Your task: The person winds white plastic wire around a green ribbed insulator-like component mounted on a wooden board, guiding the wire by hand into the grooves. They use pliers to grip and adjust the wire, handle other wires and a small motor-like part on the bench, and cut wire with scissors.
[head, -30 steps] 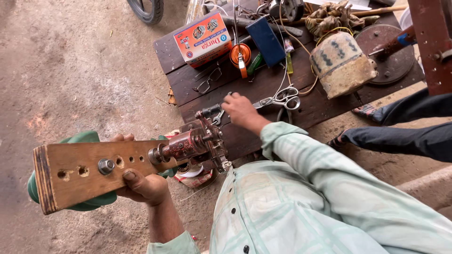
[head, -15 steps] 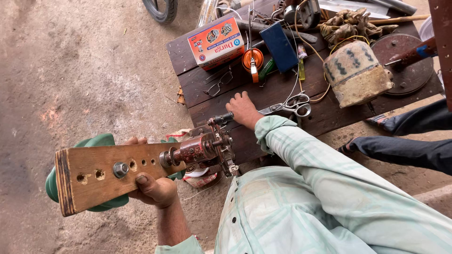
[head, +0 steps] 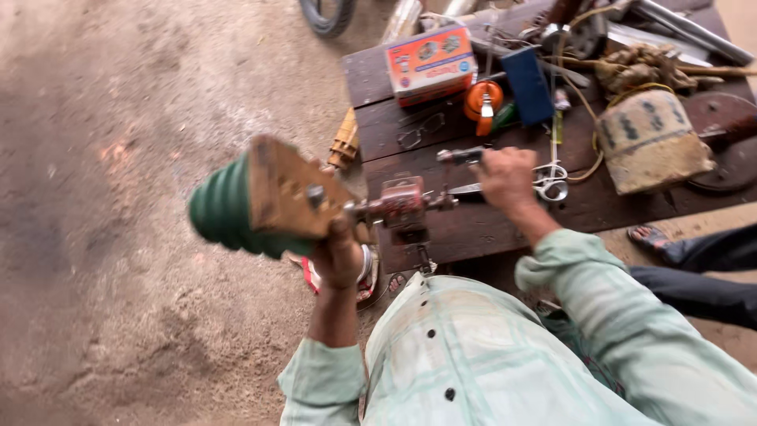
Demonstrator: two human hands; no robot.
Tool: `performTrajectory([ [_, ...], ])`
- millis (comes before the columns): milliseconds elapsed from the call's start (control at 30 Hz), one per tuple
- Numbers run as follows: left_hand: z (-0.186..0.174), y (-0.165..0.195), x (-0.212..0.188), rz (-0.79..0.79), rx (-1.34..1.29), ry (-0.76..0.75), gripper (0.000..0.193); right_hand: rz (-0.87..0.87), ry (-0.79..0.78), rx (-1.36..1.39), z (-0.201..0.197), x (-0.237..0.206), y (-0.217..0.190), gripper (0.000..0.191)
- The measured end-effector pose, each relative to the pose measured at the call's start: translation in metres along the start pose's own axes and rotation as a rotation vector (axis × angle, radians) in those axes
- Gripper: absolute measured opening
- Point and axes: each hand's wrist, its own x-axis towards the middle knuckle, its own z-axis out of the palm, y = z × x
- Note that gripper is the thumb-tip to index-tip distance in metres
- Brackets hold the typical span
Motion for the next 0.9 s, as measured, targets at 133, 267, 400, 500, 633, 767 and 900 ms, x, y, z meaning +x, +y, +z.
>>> performTrajectory([
  [133,-0.007,0.005,-0.002,-0.042,-0.037,-0.019,0.058,0.000,0.164,0.157,-0.049,0.002,-0.012,0.015],
  [267,-0.011,0.020,0.000,-0.106,-0.131,-0.065,0.039,0.191,0.266,0.447,-0.108,0.007,-0.043,0.016],
  [400,-0.011,0.023,0.003,-0.033,-0.147,-0.103,0.032,0.175,0.556,0.592,-0.182,-0.020,-0.097,0.010],
  [500,-0.016,0.015,0.006,-0.033,-0.148,-0.170,0.028,0.064,0.534,0.585,-0.218,-0.050,-0.156,0.016],
  [633,-0.025,0.005,0.010,0.015,0.008,-0.243,0.024,-0.236,0.428,0.490,-0.238,-0.057,-0.226,0.013],
  [767,-0.025,0.002,0.012,0.012,-0.070,-0.250,0.026,-0.276,0.422,0.430,-0.256,-0.048,-0.267,0.017],
  [900,-0.021,0.008,0.016,-0.046,-0.090,-0.325,0.016,-0.306,0.341,0.385,-0.274,-0.039,-0.285,0.020],
])
